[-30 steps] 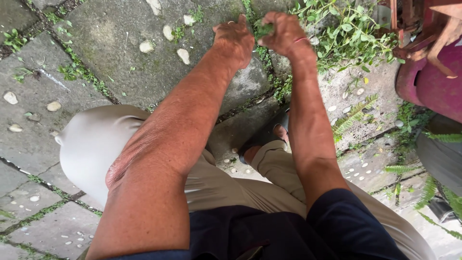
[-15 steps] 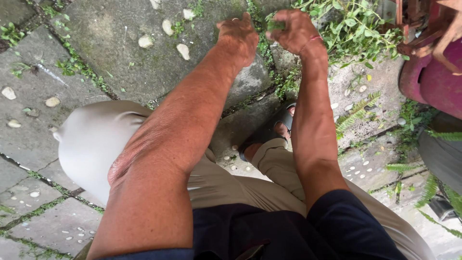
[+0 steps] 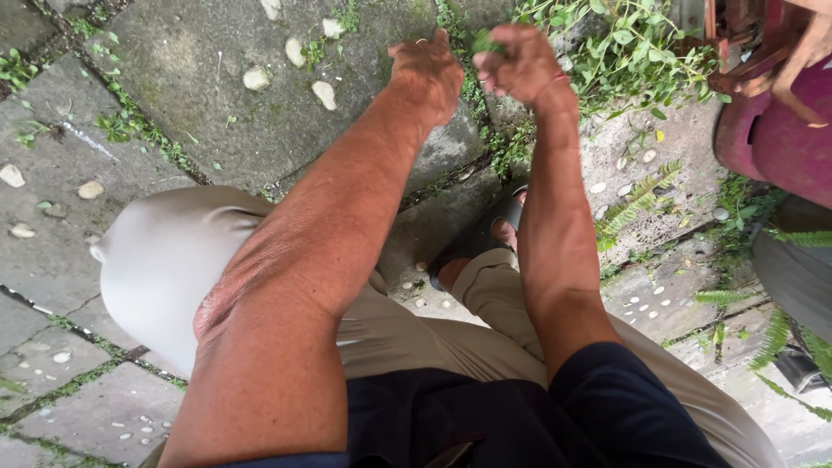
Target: Manually pulling weeds from cracks between stone pavers and from around the base of a potted plant.
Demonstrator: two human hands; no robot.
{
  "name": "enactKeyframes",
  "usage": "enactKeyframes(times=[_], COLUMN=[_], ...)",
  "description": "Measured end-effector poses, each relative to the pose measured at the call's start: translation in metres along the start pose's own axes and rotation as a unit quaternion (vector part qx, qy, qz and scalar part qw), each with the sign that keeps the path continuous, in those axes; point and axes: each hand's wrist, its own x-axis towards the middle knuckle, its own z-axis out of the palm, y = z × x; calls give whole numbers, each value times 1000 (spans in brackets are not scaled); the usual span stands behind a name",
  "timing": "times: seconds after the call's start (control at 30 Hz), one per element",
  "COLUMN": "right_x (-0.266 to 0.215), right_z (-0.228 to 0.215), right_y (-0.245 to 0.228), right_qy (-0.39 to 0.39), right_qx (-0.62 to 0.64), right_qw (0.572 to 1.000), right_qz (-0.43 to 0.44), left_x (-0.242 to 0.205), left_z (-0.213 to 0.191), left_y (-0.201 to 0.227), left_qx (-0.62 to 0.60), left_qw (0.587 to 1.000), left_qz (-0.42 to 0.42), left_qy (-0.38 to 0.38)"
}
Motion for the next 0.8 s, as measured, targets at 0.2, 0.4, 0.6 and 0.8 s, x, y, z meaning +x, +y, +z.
enactKeyframes(times=[0.2, 0.4, 0.6, 0.8], right_x=[-23, 31, 44, 55], right_z=[-6, 45, 19, 44], right_y=[-45, 11, 20, -3], right_qy=[-49, -15, 135, 203], right_qx=[-57, -256, -94, -201], right_qw=[993, 967, 952, 935], right_qz=[91, 10, -257, -209], left_x=[0, -3, -13, -10], left_z=[4, 9, 4, 1], left_y=[5, 0, -3, -20], left_qx=[-8, -2, -37, -68], left_qw=[1000, 1000, 999, 996], left_qz=[2, -9, -20, -48], left_qy=[11, 6, 24, 42])
